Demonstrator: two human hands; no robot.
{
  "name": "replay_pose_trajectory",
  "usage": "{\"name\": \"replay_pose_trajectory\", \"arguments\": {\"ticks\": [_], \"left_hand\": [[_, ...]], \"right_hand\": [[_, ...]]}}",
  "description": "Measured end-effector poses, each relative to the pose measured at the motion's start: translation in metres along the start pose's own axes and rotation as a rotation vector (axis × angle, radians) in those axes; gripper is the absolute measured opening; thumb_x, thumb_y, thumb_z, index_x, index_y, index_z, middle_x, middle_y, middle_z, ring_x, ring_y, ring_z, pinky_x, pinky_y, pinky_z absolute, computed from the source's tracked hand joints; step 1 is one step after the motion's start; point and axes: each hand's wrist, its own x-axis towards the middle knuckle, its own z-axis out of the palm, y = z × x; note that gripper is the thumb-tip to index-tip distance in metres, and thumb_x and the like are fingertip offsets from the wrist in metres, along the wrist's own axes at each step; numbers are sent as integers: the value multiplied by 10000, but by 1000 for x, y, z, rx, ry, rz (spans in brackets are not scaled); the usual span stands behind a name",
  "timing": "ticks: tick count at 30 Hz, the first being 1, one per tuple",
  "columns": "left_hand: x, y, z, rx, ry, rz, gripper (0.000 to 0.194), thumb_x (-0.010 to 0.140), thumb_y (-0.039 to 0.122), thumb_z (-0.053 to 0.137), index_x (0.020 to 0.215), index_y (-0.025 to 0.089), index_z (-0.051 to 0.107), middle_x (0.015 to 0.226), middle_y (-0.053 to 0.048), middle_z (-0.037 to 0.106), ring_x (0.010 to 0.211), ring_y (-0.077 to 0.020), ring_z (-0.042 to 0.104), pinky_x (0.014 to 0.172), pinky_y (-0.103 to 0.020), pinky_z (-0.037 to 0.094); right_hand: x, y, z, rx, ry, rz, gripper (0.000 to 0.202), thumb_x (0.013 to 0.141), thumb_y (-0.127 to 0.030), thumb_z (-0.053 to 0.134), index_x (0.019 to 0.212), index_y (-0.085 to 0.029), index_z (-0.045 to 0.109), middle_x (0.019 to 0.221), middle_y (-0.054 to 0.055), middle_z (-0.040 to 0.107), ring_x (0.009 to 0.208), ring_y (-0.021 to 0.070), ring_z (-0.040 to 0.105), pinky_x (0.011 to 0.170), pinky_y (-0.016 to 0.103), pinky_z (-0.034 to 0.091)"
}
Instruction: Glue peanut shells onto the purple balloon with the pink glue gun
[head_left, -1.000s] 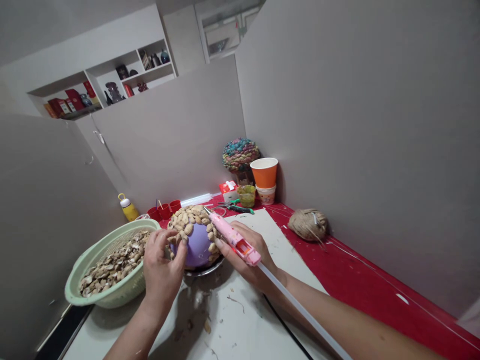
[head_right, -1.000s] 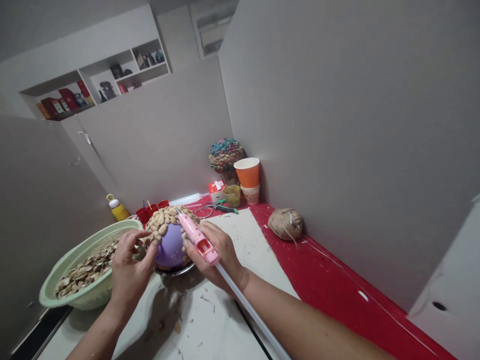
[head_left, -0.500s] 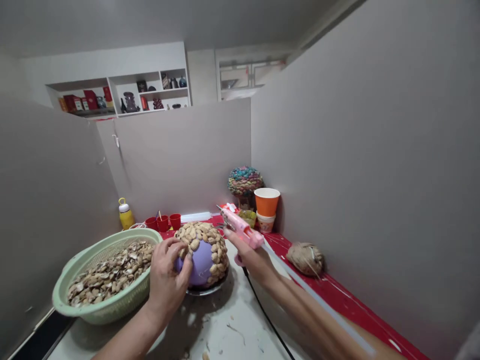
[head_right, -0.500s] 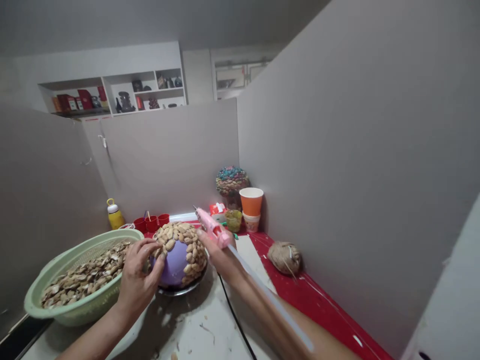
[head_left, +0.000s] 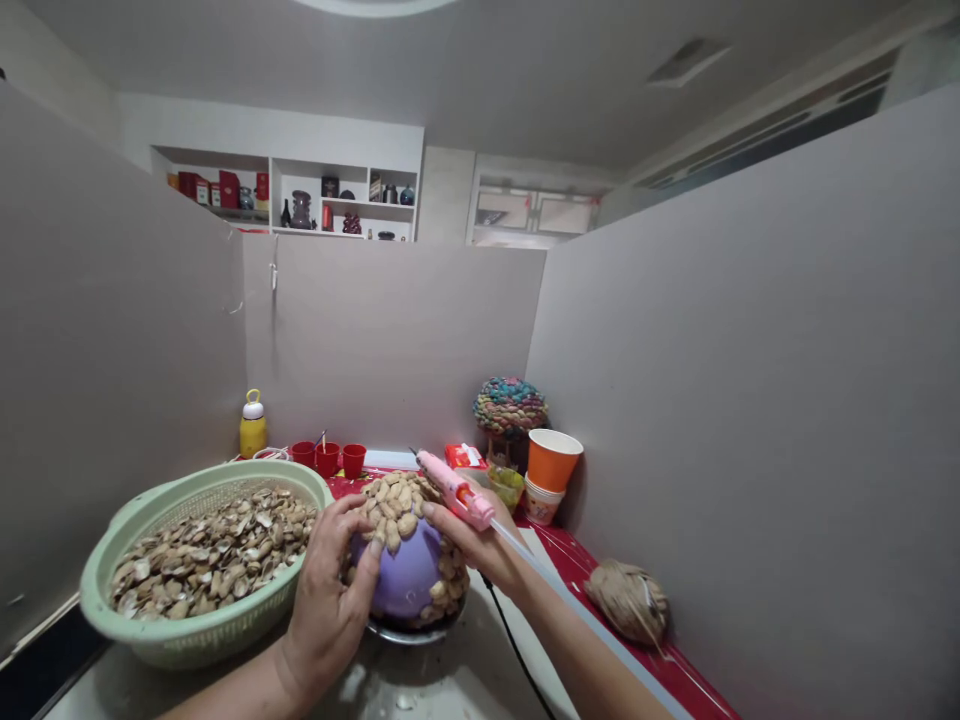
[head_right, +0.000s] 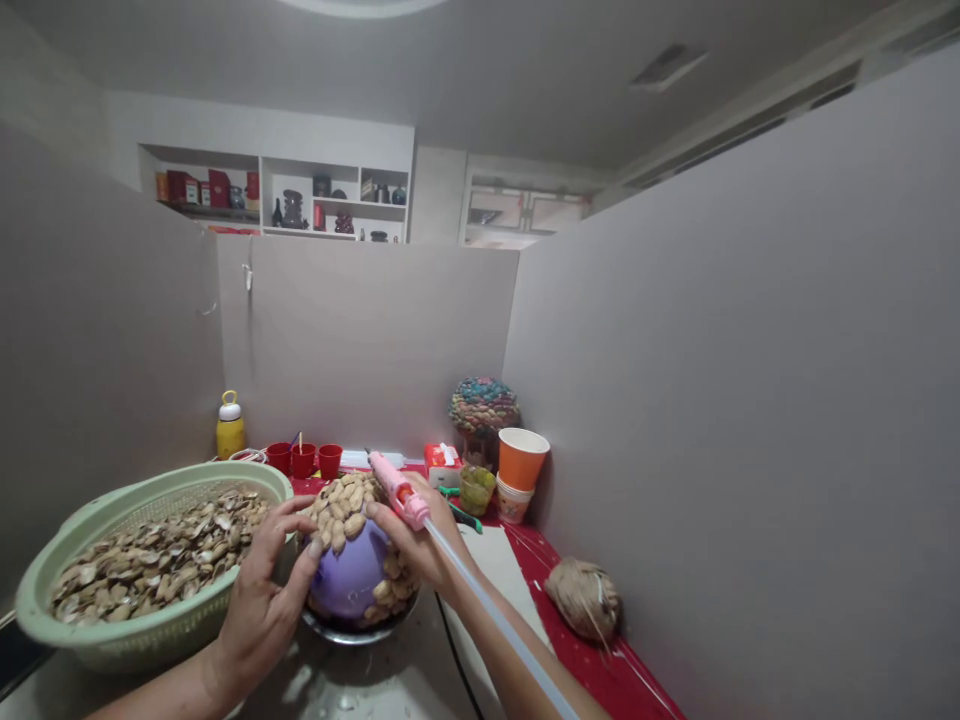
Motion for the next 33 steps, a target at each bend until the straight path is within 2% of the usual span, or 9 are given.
{"name": "replay_pose_trajectory", "arguments": {"ticks": [3,5,9,14,19,33], "left_hand": [[5,5,6,-135,-42,-184,73,935,268,530,879,245,571,1317,-76,581,1285,-262,498,1104,-487,350],[9,8,11,-225,-55,-287,83,925,277,539,854,241,562,1336,-74,567,1312,-269,474,1119,-494,324],[14,9,18,-371,-81,-387,87,907,260,550,825,234,558,1335,-68,574,1304,-268,487,1111,-474,332],[13,8,20,-405,-102,-397,97,907,258,550,818,231,578,1360,-71,564,1287,-264,510,1110,-466,339],[14,9,19,-360,-107,-373,95,902,250,551,816,230,584,1349,-82,573,1287,-271,508,1106,-488,340],[12,9,18,-301,-107,-323,101,903,256,536,808,242,569,1323,-73,582,1294,-272,495,1108,-477,339]], "right_hand": [[-1,0,-2,-30,-87,8,228,846,-386,621,992,-218,673,993,66,678,932,265,642,890,439,499],[-1,-3,-3,-43,-102,1,269,850,-378,617,1051,-207,666,1060,84,671,992,272,639,921,433,495],[-4,-7,-3,-61,-105,-5,276,856,-387,602,1044,-195,664,1043,89,678,1012,282,643,945,436,493],[-4,-4,-2,-54,-120,-39,248,850,-356,629,1036,-199,675,1116,93,663,1084,288,617,990,428,470],[-4,0,-2,-66,-103,-47,184,832,-348,670,933,-195,684,1142,98,631,1085,279,603,977,402,480],[-8,3,4,-153,-97,-58,265,878,-427,641,1007,-201,689,1174,108,601,1120,261,587,992,363,478]]}}
